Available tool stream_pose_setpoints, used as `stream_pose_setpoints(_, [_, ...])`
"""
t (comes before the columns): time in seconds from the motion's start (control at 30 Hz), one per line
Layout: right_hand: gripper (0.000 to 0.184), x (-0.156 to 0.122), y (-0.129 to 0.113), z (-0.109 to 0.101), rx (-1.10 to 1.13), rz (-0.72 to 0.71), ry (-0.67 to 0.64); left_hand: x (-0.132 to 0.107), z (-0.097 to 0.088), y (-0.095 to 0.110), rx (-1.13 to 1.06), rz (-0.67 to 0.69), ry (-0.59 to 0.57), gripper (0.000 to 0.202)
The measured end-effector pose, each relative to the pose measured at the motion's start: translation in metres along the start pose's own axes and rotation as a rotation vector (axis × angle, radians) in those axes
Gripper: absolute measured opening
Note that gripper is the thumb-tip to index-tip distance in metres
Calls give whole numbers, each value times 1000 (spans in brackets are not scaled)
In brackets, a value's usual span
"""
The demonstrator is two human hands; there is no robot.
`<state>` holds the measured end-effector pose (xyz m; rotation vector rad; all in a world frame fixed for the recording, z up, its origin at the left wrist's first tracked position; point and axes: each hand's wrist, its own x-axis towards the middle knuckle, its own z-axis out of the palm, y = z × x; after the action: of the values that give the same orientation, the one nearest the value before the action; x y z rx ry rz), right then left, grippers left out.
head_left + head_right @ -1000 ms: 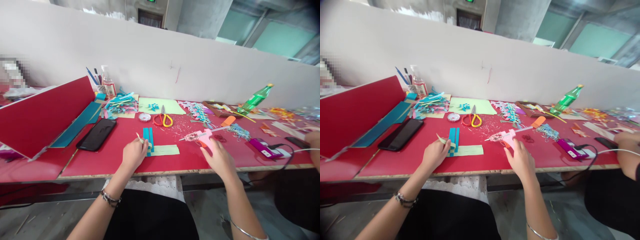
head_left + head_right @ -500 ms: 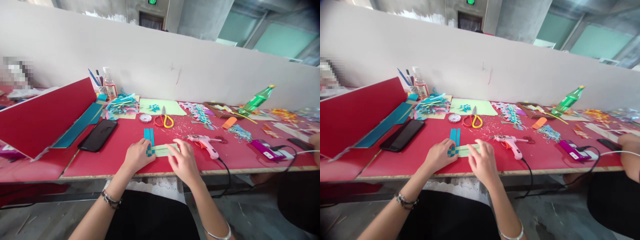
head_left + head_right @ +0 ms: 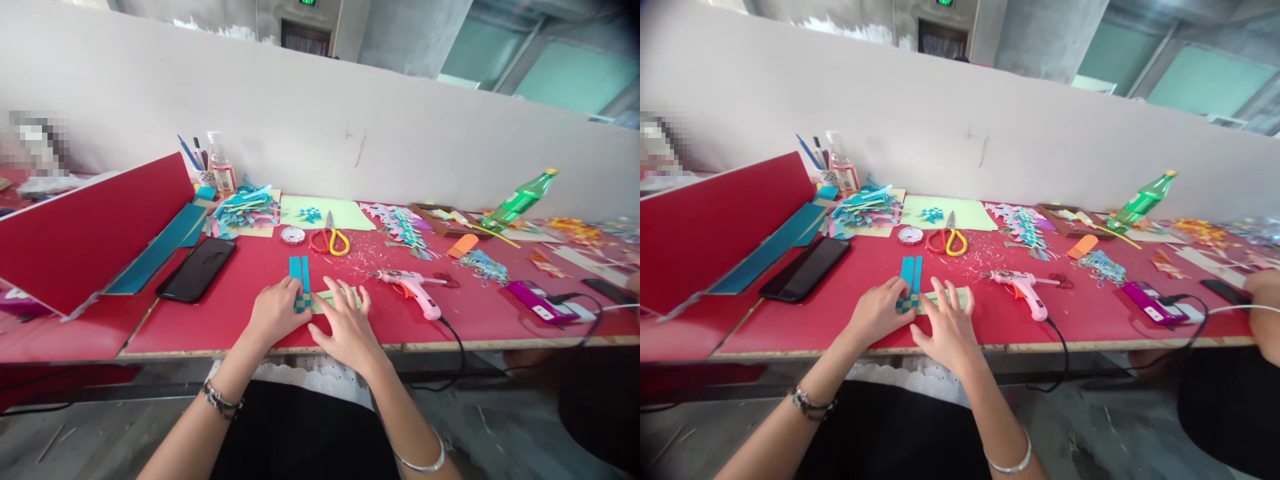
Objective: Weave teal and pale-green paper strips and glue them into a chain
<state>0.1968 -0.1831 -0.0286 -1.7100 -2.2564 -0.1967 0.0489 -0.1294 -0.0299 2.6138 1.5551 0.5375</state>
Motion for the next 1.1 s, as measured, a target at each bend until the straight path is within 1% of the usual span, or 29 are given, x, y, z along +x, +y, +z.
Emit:
stream_pose_setpoints(0.13, [43, -1, 0, 1, -8, 2, 14, 1, 1, -1, 10, -18, 18, 9])
stream_pose_setpoints(0.23, [42, -1, 0, 1, -19, 1, 27, 2, 3, -2, 22, -20, 2, 6])
stream_pose_setpoints(0.33, [39, -2, 0, 2, -21, 5, 36, 3, 5, -3, 29, -26, -12, 6])
stream_pose_setpoints(0.5, [38, -3, 2, 3, -28, 10, 59, 2, 6, -4, 6, -21, 0, 6])
stream_pose_setpoints(0.6, [38, -5, 5, 4, -32, 30, 83, 2, 5, -4, 8, -28, -6, 6])
stream_pose_setpoints(0.77, [37, -7, 11, 4, -36, 45, 86, 2, 5, -3, 11, -29, -10, 6])
stream_pose_setpoints(0.97, [37, -9, 16, 3, -18, 50, 114, 2, 5, -4, 27, -23, -18, 11])
stream_pose_setpoints(1.1, [37, -11, 21, 3, -44, 81, 143, 3, 5, -4, 35, -33, -27, 11])
